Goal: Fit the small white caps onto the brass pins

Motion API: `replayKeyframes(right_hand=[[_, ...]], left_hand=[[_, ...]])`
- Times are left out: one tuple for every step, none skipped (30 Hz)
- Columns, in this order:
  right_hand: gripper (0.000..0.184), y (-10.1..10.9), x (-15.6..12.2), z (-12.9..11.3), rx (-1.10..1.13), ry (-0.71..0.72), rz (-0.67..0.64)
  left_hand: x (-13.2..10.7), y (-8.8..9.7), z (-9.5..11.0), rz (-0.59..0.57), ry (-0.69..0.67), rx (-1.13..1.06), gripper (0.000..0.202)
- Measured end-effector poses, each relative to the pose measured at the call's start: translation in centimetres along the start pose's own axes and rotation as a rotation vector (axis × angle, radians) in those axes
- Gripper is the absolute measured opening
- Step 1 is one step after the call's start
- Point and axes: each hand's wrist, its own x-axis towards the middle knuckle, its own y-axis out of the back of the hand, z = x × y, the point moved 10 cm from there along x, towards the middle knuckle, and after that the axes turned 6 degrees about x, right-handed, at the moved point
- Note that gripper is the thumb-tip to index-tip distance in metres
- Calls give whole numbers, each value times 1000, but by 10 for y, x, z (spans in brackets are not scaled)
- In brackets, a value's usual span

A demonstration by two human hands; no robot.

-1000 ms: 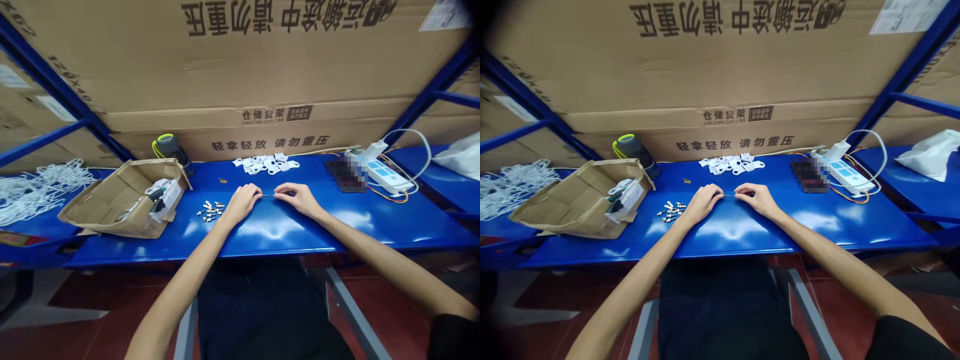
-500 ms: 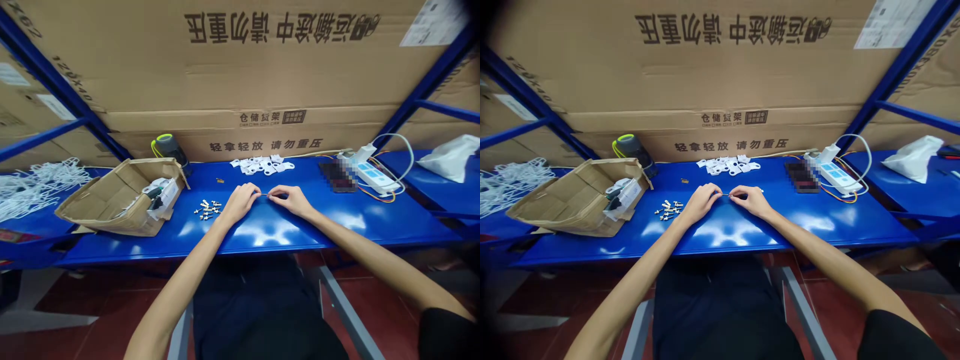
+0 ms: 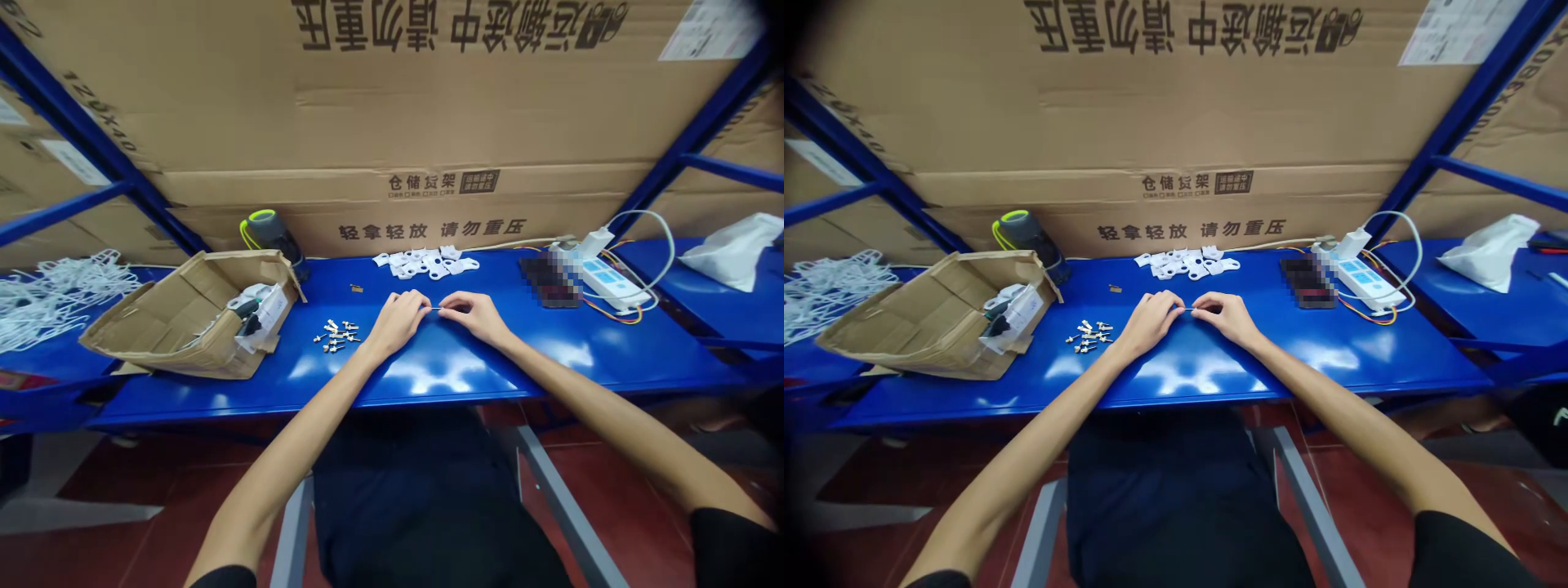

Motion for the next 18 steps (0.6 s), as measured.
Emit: replayKeyframes(right_hand=[[26,1,0,0,-11,6,7],[26,1,0,0,-22,8,10],[25,1,0,1,-29,7,11],[24,1,0,1,-32,2,11],[23,0,0,2,-33,-3,11],[22,0,0,2,-34,-5,11],[22,-1,-1,1,-39,-1,10],[21,-1,-1,0,-48,8,8],[21,-2,-1,-2,-62,20,6],[20,-2,-1,-4,-76,32,3],[20,-3,-2,-6,-89,43,0],[20,-3,-2,-7,-98,50,-4],[20,-3,-2,-7,-106,55,-6],[20,-3,-2,-7,-111,58,-8],[21,-4,-3,-7,-115,59,-12],[22,-4,-3,-6,-120,60,-18],[24,-5,-2,-5,-126,61,-24],[25,-5,-2,-4,-132,61,-28]], left_hand=[[0,-1,1,0,-1,7,20],[-1,-1,1,1,-3,13,20],[-2,-2,2,4,-5,20,19],[-3,-2,2,8,-8,27,19],[-4,-2,3,13,-10,32,18],[-5,-1,3,18,-12,35,18],[-6,-1,3,21,-15,34,18],[-6,-1,3,21,-19,31,18],[-6,-1,4,20,-25,27,18],[-6,-1,4,16,-31,23,18],[-6,-2,5,11,-37,22,19],[-6,-2,5,7,-40,24,19],[-6,-2,4,4,-39,28,20],[-6,-3,3,3,-34,30,20],[-5,-3,2,5,-25,29,21],[-5,-3,0,8,-11,28,21],[-5,-3,-3,14,6,28,21],[-5,-3,-5,18,22,28,20]])
